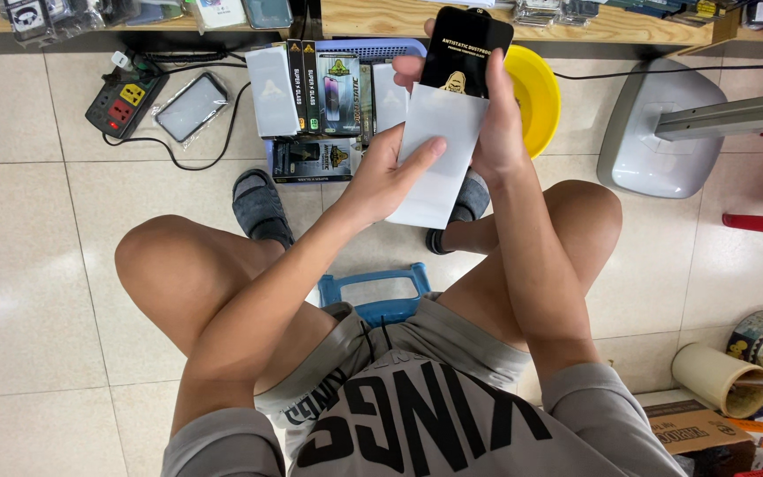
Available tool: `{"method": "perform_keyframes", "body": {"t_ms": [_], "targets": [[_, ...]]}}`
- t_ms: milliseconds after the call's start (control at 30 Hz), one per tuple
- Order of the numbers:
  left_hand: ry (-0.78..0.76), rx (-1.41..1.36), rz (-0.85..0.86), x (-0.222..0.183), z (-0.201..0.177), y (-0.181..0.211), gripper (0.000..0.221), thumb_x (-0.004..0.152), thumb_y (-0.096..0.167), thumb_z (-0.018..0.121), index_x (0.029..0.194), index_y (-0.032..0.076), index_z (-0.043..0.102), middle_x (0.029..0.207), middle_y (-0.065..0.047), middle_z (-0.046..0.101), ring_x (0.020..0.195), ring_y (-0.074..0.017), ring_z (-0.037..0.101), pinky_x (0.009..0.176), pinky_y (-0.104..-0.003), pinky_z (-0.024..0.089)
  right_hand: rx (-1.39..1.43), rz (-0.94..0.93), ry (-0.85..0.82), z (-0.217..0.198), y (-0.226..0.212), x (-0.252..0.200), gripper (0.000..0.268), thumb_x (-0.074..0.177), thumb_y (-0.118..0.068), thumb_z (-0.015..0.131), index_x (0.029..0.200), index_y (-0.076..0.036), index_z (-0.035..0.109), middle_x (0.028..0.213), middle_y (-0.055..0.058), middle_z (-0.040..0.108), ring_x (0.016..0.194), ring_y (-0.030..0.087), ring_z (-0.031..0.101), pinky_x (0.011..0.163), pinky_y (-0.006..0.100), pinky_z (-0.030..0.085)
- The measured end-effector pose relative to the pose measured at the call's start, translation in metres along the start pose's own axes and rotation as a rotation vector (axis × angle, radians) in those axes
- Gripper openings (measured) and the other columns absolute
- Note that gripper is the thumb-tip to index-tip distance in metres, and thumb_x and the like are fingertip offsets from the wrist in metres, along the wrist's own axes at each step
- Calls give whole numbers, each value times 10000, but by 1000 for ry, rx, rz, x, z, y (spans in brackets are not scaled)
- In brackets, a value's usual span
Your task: The person removes a screen protector from a white sleeve, holds it with both hands, and then places it back into the sleeve.
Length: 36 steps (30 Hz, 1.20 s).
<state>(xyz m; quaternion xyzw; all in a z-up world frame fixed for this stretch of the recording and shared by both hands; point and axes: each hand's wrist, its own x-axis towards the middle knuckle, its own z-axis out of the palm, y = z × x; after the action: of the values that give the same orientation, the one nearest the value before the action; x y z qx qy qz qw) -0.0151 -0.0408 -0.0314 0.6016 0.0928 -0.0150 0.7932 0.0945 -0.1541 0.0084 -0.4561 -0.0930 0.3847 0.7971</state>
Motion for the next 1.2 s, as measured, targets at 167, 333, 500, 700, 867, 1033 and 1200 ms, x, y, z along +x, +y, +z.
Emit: {"method": "perform_keyframes", "body": {"t_ms": [167, 333, 500, 700, 867, 1033, 1200], "targets": [[-91, -38, -47, -4, 0, 1, 509, 943, 487, 605, 1178, 37, 648, 1100, -68, 735, 986, -169, 709, 779, -300, 593, -4, -44, 23, 8, -11, 0, 835, 894, -699, 408, 1486, -110, 439, 1000, 158, 706, 951, 293, 693, 895, 393, 557], [-181, 51, -87, -6, -5, -4, 420, 970, 487, 582, 1069, 91, 680, 903, 28, 663, 783, -76, 607, 629, -241, 470, -29, -85, 85, 8, -21, -1, 846, 850, -726, 385, 1386, -90, 540, 938, 187, 701, 887, 369, 739, 861, 467, 605], [-201, 26, -114, -9, -9, -4, 460, 953, 507, 583, 1089, 75, 665, 965, -4, 701, 848, -105, 657, 657, -248, 502, 3, -50, 49, -1, -17, 2, 956, 786, -777, 360, 1420, -78, 514, 990, 165, 734, 926, 330, 743, 848, 408, 573], [-153, -55, -101, -9, -10, -13, 452, 955, 488, 598, 1120, 73, 663, 1014, -35, 725, 886, -137, 690, 685, -273, 548, 55, 23, -72, 6, -7, -1, 893, 809, -774, 367, 1360, -88, 519, 1178, 163, 683, 999, 301, 714, 965, 412, 566], [-174, -49, -92, -10, -7, -14, 469, 944, 524, 598, 1073, 77, 657, 962, -33, 713, 833, -140, 691, 633, -258, 528, 69, -23, -35, 18, -11, 0, 771, 818, -745, 417, 1043, -47, 656, 1032, 66, 656, 919, 178, 692, 880, 282, 514], [-235, 273, -155, -8, -12, -28, 396, 1003, 432, 614, 735, 144, 572, 628, 48, 520, 527, -70, 462, 473, -245, 265, 167, -207, 42, 4, -27, 5, 701, 819, -704, 498, 1090, -75, 647, 1065, 43, 661, 921, 207, 701, 888, 345, 557], [-100, 958, -8, 6, -33, -38, 238, 997, 118, 636, 1215, 104, 732, 1039, -103, 790, 762, -222, 738, 657, -327, 620, 222, -313, 140, -14, -35, 5, 652, 782, -697, 605, 1093, -130, 687, 1002, 70, 661, 1012, 238, 655, 931, 391, 562]]}}
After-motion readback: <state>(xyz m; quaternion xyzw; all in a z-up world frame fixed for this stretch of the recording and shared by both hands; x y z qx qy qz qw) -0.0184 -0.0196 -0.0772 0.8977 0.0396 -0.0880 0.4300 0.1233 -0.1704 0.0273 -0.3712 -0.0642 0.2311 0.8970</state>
